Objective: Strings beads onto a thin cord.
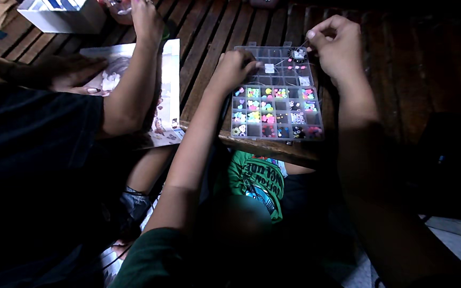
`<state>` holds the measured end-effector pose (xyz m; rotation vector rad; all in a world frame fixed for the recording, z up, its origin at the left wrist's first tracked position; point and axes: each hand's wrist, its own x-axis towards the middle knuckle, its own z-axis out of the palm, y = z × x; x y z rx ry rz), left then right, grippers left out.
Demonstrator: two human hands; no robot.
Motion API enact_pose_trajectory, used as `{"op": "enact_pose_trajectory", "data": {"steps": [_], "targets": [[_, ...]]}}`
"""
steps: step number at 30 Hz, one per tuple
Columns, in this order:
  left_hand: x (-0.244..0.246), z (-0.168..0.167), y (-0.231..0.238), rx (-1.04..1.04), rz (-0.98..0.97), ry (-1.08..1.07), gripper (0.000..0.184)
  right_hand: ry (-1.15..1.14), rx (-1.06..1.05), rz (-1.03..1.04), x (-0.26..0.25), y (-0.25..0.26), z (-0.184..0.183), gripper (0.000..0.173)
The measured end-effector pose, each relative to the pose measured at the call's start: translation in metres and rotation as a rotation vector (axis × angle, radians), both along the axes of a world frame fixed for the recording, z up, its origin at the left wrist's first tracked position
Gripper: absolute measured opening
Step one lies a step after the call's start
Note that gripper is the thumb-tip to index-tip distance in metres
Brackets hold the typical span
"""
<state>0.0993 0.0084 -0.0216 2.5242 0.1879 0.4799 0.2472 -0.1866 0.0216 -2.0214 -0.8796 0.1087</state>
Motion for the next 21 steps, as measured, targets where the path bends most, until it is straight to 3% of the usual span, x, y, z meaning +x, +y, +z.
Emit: {"op": "enact_pose_trajectory", "data": {"steps": [5, 10, 14, 21], "targets": [[-0.002, 0.007, -0.005, -0.204, 0.050, -0.165, 0.027, 0.174, 0.263, 0.249, -0.008, 0.002, 0.003, 0.012], [-0.001, 0.011, -0.016, -0.444, -0.265, -0.239, 0.041, 0.334, 0.372, 0.385, -0.022, 0.005, 0.005, 0.006], [-0.002, 0.010, -0.018, -0.529, -0.292, -0.240, 0.011, 0.435, 0.472, 0.397, -0.025, 0.007, 0.007, 0.009], [-0.006, 0.014, -0.013, -0.635, -0.198, -0.191, 0.011, 0.551, 0.704, 0.214, -0.011, 0.003, 0.009, 0.014]]}}
